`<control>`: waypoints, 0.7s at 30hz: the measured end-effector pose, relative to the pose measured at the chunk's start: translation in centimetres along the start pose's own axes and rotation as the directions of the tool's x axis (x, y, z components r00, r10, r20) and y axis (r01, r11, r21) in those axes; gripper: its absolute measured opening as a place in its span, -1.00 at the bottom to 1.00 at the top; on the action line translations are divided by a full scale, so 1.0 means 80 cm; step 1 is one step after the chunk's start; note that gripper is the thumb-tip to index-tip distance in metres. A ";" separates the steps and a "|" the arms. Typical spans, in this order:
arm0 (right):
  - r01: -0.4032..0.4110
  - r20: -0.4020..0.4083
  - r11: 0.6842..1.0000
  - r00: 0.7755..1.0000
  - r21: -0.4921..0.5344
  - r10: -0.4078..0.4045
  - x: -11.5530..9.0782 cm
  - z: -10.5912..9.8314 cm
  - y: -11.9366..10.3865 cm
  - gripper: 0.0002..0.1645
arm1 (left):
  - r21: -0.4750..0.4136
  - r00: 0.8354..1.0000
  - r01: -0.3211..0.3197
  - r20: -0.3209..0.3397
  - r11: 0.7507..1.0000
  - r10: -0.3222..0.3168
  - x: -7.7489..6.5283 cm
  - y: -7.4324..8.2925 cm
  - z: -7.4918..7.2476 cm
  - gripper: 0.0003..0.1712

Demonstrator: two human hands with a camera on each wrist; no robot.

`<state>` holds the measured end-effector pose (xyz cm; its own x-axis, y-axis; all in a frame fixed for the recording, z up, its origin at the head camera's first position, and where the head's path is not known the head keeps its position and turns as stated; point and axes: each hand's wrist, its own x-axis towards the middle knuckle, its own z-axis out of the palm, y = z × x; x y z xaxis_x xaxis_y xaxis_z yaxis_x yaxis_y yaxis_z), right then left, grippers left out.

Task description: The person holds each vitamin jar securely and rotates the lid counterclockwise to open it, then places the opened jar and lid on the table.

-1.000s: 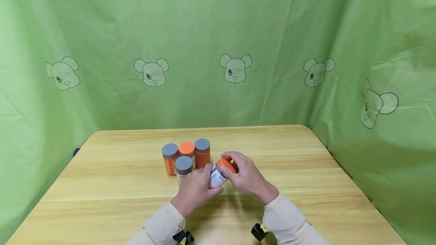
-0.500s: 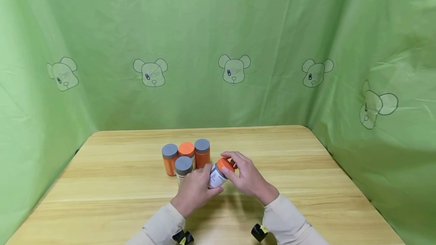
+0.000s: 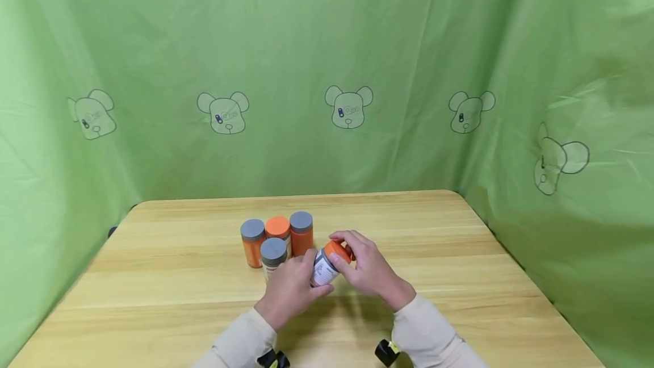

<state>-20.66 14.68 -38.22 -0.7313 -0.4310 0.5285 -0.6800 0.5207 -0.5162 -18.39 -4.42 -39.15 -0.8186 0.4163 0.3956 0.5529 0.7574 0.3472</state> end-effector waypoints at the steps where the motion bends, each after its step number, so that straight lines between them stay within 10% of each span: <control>1: 0.007 0.002 1.000 1.000 0.002 -0.007 0.000 0.000 0.000 -0.61 | 0.000 1.000 0.001 0.002 1.000 -0.001 0.000 0.000 0.000 -0.30; 21: -0.063 -0.005 0.998 0.998 -0.014 0.063 -0.001 0.000 -0.004 -0.65 | 0.014 1.000 0.005 0.012 1.000 -0.005 0.003 0.001 0.002 -0.32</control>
<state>-20.41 14.51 -38.09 -0.7725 -0.3934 0.4985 -0.6317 0.5569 -0.5393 -18.53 -4.19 -39.16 -0.8230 0.4184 0.3841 0.5468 0.7666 0.3366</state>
